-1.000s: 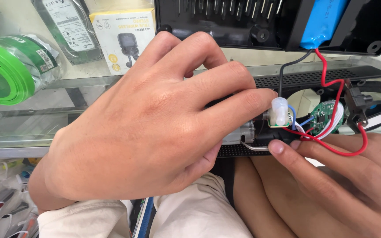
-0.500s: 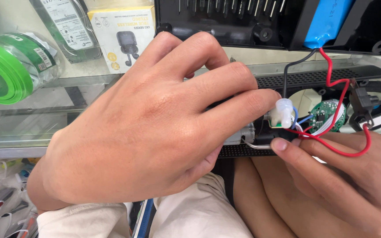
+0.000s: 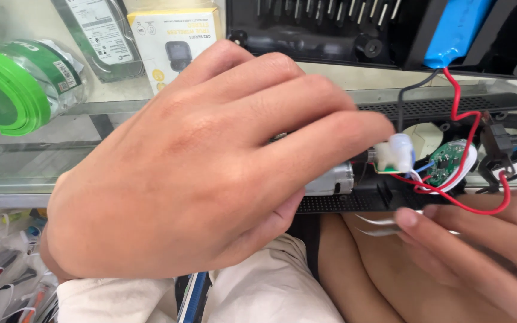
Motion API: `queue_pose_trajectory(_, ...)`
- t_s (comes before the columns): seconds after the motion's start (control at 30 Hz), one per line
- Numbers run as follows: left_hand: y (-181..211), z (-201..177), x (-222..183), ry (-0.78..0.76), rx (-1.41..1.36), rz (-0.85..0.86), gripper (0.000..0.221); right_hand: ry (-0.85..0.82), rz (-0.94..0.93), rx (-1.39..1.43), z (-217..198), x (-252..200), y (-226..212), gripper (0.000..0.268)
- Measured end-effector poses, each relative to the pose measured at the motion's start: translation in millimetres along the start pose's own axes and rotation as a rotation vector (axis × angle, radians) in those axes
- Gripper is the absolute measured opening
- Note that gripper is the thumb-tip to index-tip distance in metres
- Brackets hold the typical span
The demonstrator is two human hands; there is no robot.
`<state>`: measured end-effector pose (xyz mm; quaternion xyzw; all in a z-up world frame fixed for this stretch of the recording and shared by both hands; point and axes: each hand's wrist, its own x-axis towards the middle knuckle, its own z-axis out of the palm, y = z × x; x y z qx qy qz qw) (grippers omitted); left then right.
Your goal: Repairing and cleaning the internal components of a portable electronic device
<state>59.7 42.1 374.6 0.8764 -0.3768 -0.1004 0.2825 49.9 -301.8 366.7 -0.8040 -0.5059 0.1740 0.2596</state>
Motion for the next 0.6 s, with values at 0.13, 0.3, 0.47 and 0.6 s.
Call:
queue_pose_trajectory(0.13, -0.3, -2.1, -6.7, 0.004, 0.028, -0.019, 0.013, -0.003, 0.162, -0.041, 11.6, -53.7, 0.2, 0.038)
queue_pose_trajectory(0.3, -0.4, -4.8, -13.9, 0.016, 0.050, -0.023, 0.014, -0.043, 0.311, -0.033, 2.8, -21.3, -22.1, 0.043)
queue_pose_trajectory(0.47, 2.5, -7.4, -12.1, 0.037, 0.078, -0.012, 0.028, -0.022, 0.244, -0.150, -2.2, -23.5, -27.4, 0.054)
queue_pose_trajectory(0.6, 6.4, -9.9, -5.1, 0.053, 0.099, 0.003, 0.035, 0.179, 0.126, -0.142, 0.1, 26.9, -33.5, 0.022)
